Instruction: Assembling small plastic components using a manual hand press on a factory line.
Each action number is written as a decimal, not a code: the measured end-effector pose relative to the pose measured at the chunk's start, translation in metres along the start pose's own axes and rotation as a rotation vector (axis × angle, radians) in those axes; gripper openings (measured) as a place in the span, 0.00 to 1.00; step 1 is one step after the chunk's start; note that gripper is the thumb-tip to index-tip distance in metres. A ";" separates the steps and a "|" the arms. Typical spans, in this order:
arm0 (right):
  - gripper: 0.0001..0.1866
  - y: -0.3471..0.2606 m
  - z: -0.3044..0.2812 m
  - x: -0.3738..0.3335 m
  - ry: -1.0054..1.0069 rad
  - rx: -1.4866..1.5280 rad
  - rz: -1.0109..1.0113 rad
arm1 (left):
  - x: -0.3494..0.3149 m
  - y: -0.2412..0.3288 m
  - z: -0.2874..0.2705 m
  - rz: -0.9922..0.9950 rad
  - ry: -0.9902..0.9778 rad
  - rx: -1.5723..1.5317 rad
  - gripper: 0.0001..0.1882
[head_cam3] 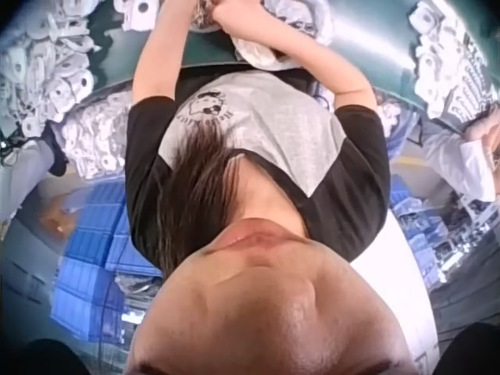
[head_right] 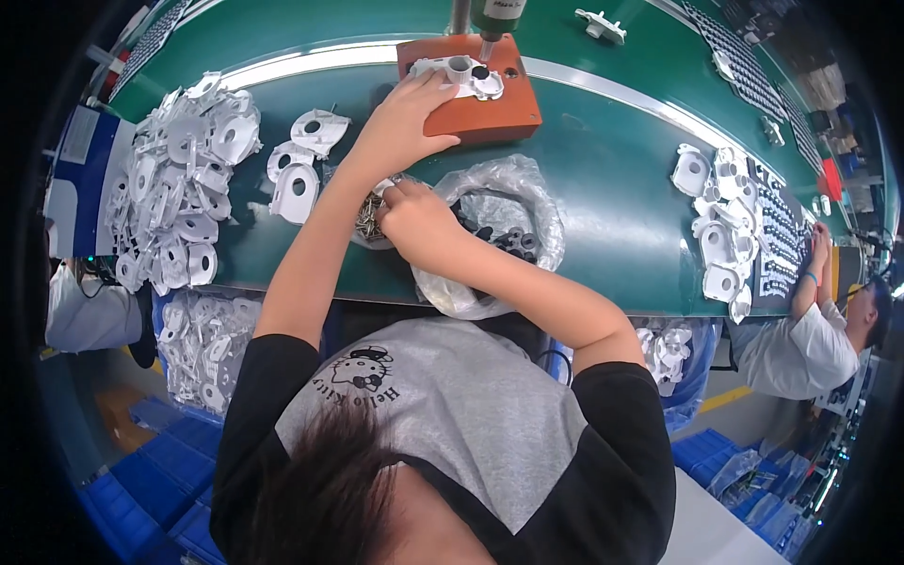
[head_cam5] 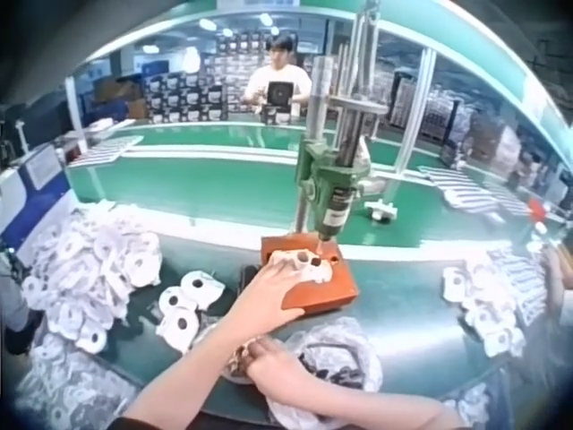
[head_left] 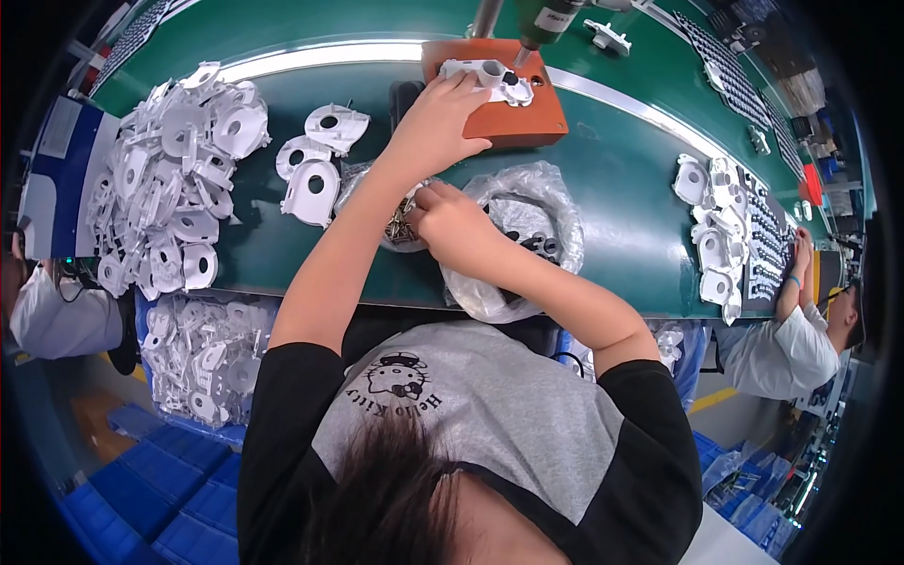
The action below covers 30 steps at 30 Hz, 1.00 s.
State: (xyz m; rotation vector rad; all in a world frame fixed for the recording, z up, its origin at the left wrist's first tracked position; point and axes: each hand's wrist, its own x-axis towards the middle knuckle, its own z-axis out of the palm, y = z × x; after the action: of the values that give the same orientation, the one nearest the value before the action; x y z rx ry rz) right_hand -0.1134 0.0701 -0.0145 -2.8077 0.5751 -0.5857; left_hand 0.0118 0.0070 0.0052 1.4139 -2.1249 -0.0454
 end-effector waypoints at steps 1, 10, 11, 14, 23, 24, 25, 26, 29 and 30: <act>0.04 0.000 -0.001 0.000 -0.009 -0.014 -0.004 | 0.000 0.001 -0.001 -0.010 -0.004 -0.009 0.33; 0.05 0.001 -0.004 0.001 -0.015 0.159 0.093 | 0.002 0.002 0.000 -0.001 0.005 -0.013 0.34; 0.05 0.001 -0.008 0.001 -0.016 0.156 0.094 | 0.002 0.002 -0.001 0.003 0.006 -0.022 0.33; 0.06 0.008 -0.032 0.003 -0.036 0.492 0.193 | 0.001 -0.001 0.003 -0.016 0.000 -0.036 0.33; 0.10 0.127 -0.117 0.019 0.292 0.197 0.550 | 0.000 0.002 -0.002 -0.008 0.001 -0.055 0.33; 0.10 0.135 -0.113 0.023 0.290 0.197 0.545 | 0.000 0.002 -0.002 -0.019 -0.003 -0.066 0.33; 0.11 0.141 -0.109 0.026 0.308 0.215 0.542 | -0.001 0.003 -0.003 -0.022 0.002 -0.064 0.33; 0.12 0.146 -0.106 0.029 0.326 0.234 0.538 | 0.000 0.004 -0.003 -0.023 0.000 -0.073 0.33; 0.13 0.165 -0.094 0.029 0.275 0.195 0.519 | 0.001 0.004 -0.001 -0.016 0.003 -0.088 0.33; 0.13 0.164 -0.093 0.031 0.273 0.197 0.516 | 0.001 0.003 -0.001 -0.006 0.006 -0.097 0.33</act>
State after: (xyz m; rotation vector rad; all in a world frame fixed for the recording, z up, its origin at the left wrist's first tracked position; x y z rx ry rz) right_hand -0.1806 -0.1022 0.0329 -2.2751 1.1729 -0.8552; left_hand 0.0097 0.0080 0.0073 1.3630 -2.0848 -0.1450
